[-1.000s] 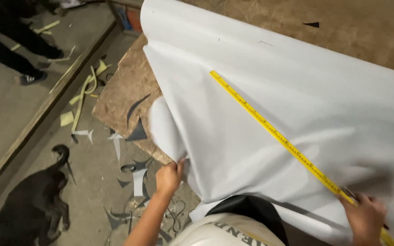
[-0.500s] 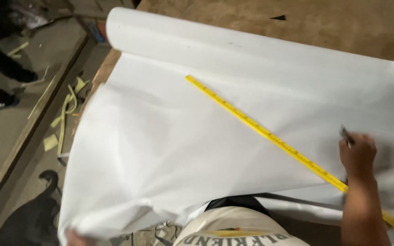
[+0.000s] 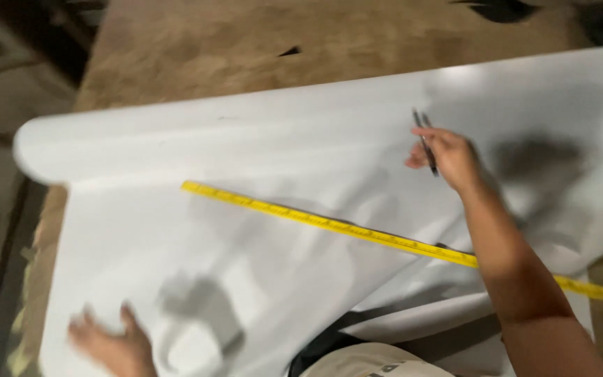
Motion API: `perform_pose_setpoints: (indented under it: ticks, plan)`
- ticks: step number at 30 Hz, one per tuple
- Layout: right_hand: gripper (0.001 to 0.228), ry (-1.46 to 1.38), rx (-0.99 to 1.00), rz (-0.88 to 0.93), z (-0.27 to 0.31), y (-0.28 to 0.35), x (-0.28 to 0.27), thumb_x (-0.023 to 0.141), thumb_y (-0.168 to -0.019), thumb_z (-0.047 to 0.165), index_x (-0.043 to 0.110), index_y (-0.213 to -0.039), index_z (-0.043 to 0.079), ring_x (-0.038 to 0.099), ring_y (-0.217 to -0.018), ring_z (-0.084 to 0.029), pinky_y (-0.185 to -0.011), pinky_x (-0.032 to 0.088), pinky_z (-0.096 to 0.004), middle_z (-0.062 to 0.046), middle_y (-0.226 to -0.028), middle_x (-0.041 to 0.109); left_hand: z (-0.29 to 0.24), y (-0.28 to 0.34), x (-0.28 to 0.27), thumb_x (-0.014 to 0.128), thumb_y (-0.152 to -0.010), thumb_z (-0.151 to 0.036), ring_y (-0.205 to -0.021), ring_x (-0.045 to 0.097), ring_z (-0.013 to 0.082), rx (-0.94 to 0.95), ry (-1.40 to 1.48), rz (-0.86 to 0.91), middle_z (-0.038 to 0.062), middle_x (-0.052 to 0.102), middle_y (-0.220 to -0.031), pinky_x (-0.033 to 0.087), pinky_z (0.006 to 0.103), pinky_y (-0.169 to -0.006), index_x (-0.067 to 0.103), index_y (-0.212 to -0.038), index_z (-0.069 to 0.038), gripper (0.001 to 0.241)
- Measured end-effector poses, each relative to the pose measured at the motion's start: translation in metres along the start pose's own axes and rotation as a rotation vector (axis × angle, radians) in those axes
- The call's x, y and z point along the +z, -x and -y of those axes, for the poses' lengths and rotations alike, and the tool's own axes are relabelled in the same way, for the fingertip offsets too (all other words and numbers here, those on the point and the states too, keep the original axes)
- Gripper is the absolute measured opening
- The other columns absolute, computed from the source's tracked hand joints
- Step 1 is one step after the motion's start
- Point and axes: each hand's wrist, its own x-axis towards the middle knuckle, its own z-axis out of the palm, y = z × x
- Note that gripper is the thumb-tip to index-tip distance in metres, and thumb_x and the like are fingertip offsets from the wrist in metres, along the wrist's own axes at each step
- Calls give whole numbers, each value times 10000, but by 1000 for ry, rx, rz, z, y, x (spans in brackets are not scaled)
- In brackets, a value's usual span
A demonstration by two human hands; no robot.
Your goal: Measuring white fabric with a yellow ruler, marking it with a pen, and cutting it with scissors on a workshop table.
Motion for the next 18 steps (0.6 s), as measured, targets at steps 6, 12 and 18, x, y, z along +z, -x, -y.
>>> perform_pose_setpoints:
  ticks: [6,12,18]
  plan:
    - [549,-10,-289,40,-19,-90,-37,774,-848,-87,494,-1284,91,714,-1019,-238,-909,600,-321,-267,-1298,651,-128,-124,206,773,-993,18,-1343,463,525,249,339,58,300,466,-1401,427,592,-1094,616,-1320,52,364]
    - [578,888,-829,-428,-98,-191,-74,886,-879,430,555,-1214,96,675,-1111,-368,-948,515,-508,-145,-1198,703,-211,-148,341,571,-1061,-499,-1443,331,509,448,178,87,223,450,-1509,204,780,-1051,571,-1447,-125,538]
    - [481,1276,-800,-515,-104,-212,-55,679,-1000,359,585,-1352,46,606,-1201,-346,-1055,392,-532,-104,-1247,663,-224,-177,360,379,-1069,-345,-1151,713,360,751,148,-312,131,808,-1218,301,491,-1167,856,-1168,-24,584]
